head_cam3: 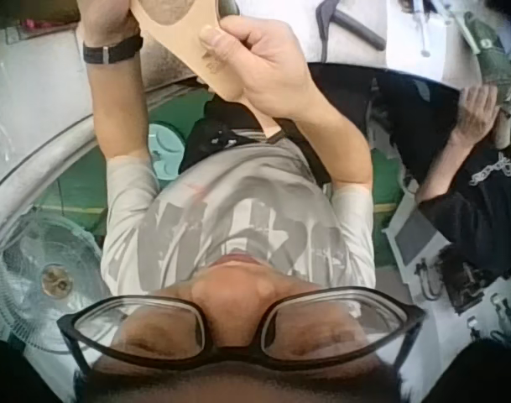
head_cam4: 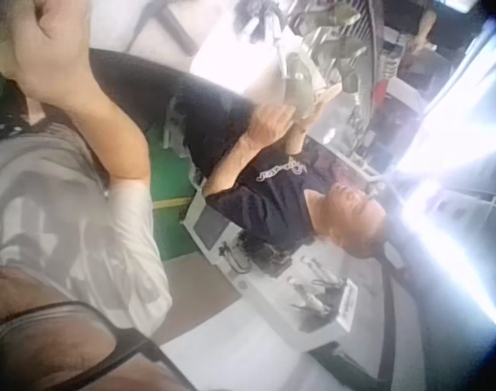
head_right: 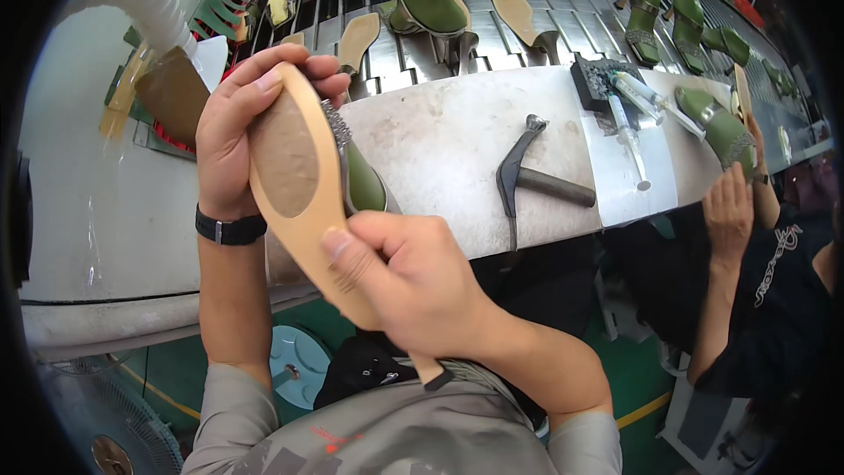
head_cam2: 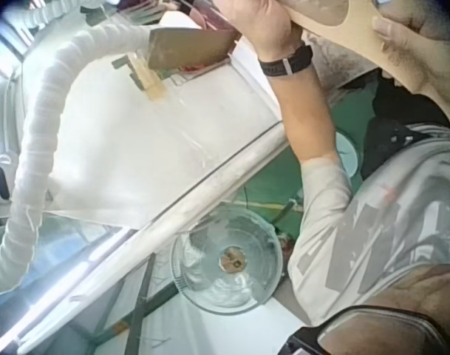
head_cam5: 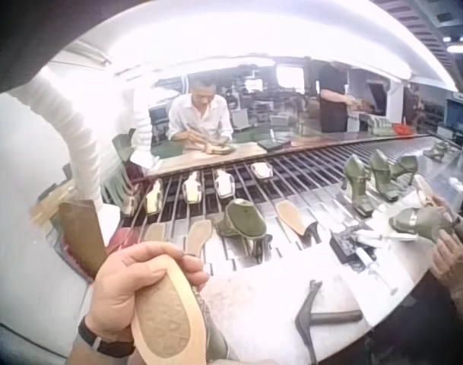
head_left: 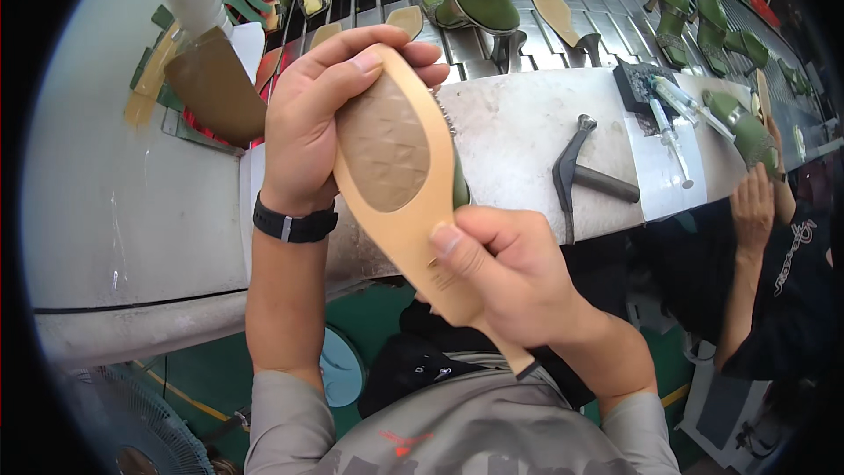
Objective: The person attaches heels and soles onto shoe lasts by hand, hammers the edges using a cobbler's hammer, injects glue with a syringe, and places the shoes back on the conveyor.
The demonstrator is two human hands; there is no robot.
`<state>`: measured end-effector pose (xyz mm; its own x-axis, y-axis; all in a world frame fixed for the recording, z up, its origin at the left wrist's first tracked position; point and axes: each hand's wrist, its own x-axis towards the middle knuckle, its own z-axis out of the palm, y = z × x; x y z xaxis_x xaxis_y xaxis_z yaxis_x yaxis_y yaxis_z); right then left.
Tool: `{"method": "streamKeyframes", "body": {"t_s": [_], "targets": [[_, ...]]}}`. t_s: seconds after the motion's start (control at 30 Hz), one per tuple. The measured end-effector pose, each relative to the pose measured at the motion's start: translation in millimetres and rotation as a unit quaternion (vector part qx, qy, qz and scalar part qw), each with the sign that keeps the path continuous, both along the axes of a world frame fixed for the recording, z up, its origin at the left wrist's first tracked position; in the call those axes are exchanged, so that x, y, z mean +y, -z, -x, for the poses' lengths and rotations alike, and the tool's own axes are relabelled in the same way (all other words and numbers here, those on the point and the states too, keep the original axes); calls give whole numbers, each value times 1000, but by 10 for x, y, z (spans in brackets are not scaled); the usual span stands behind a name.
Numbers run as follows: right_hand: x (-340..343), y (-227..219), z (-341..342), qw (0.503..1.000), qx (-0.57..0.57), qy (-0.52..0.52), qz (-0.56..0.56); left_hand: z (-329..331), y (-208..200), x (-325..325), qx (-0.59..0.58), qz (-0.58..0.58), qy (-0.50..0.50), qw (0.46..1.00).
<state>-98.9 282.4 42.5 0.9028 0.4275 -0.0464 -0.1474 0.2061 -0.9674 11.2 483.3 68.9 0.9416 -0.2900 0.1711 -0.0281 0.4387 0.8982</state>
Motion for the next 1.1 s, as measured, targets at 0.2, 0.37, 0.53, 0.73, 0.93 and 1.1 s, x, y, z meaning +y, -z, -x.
{"method": "streamKeyframes", "body": {"t_s": [0.2, 0.37, 0.53, 0.73, 0.93, 1.1], "targets": [[-64, 35, -74, 994, 96, -22, -46, -46, -15, -81, 7, -17, 15, 1000], [-334, -61, -202, 984, -78, -1, 161, 40, -85, -204, -22, -46, 19, 999], [-518, -473, -463, 983, -145, 103, 46, 85, -94, -488, -161, -65, 174, 969], [-1165, -303, -452, 994, -12, 100, 44, 131, 669, -243, 141, 25, 25, 989], [-900, 522, 388, 936, 149, 214, -235, 786, 1327, -497, 83, -52, -346, 933], [-679, 766, 592, 981, 181, 66, -38, -30, 1037, 36, -19, -116, -149, 982]]}}
